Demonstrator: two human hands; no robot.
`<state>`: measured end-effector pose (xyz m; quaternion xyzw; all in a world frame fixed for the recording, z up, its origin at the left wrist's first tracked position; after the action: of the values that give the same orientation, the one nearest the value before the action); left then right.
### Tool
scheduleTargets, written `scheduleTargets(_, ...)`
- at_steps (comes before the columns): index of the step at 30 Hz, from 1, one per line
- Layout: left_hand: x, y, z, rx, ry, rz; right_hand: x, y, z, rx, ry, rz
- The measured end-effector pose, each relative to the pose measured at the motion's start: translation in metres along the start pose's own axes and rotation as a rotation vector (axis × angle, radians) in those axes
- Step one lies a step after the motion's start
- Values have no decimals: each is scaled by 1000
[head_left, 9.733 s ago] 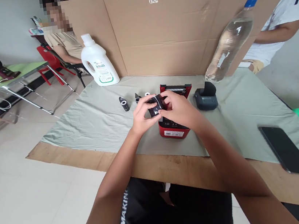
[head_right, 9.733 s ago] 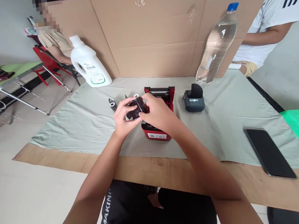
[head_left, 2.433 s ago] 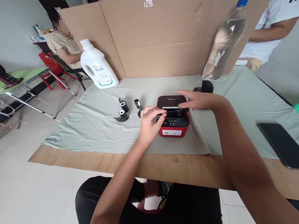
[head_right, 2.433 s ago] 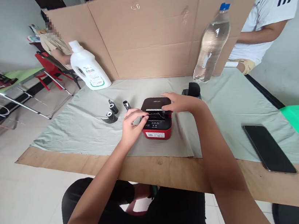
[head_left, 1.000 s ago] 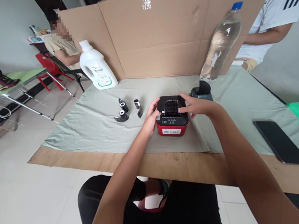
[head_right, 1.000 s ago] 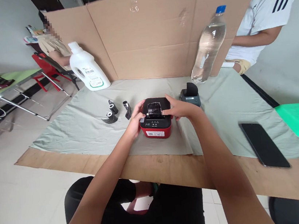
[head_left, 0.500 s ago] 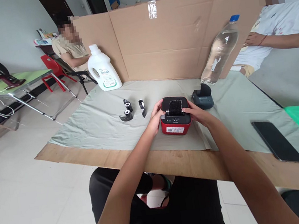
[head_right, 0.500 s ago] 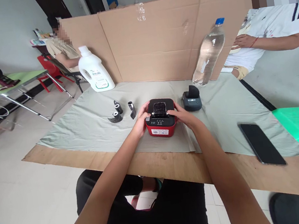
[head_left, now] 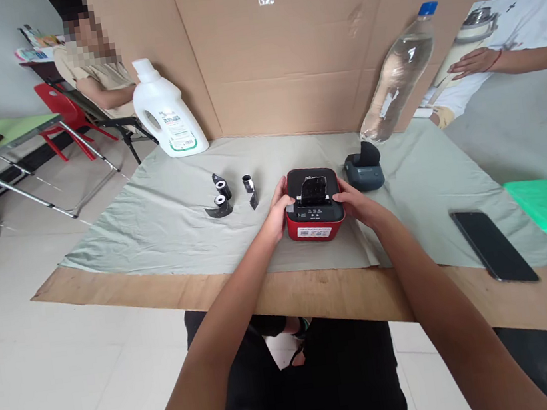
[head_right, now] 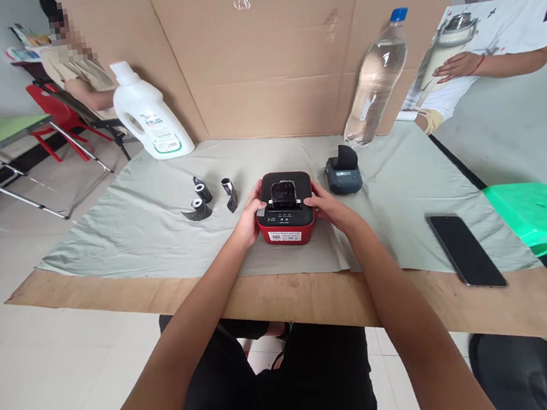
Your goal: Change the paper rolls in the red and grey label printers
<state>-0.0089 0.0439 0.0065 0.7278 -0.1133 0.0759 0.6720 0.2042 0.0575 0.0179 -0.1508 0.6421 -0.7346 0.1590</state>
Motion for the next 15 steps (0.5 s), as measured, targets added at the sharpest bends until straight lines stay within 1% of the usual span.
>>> scheduleTargets(3, 2, -1, -1, 26, -24, -40, 0, -2, -1, -22, -12, -31)
scheduleTargets(5, 2, -2, 0, 51, 14, -65, 1, -3, -2, -24, 7, -17)
scheduleTargets(7, 1, 0, 3, 100, 66, -101, 3, -2, 0, -22, 59, 34)
scheduleTargets(8, 0, 3, 6, 144, 88, -136, 4, -1, 2, -26, 91, 73)
scheduleTargets(10, -1, 14, 14, 276, 110, -254, 7, 2, 11, -55, 152, 163)
scheduleTargets(12, 1, 28, 23, 430, 77, -427, 12, 5, 25, -122, 188, 242)
scheduleTargets(13, 3, 33, 27, 479, 46, -505, 14, 6, 33, -163, 197, 276)
scheduleTargets(15, 5, 38, 32, 507, 0, -605, 19, 10, 46, -218, 194, 345)
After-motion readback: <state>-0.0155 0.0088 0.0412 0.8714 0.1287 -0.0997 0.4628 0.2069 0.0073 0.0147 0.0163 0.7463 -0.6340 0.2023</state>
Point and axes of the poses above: each hand's wrist, its own z-axis away from the middle knuckle, its own x-axis out of the palm, y = z × x, the point moved 5 cm from there along -z, towards the middle knuckle
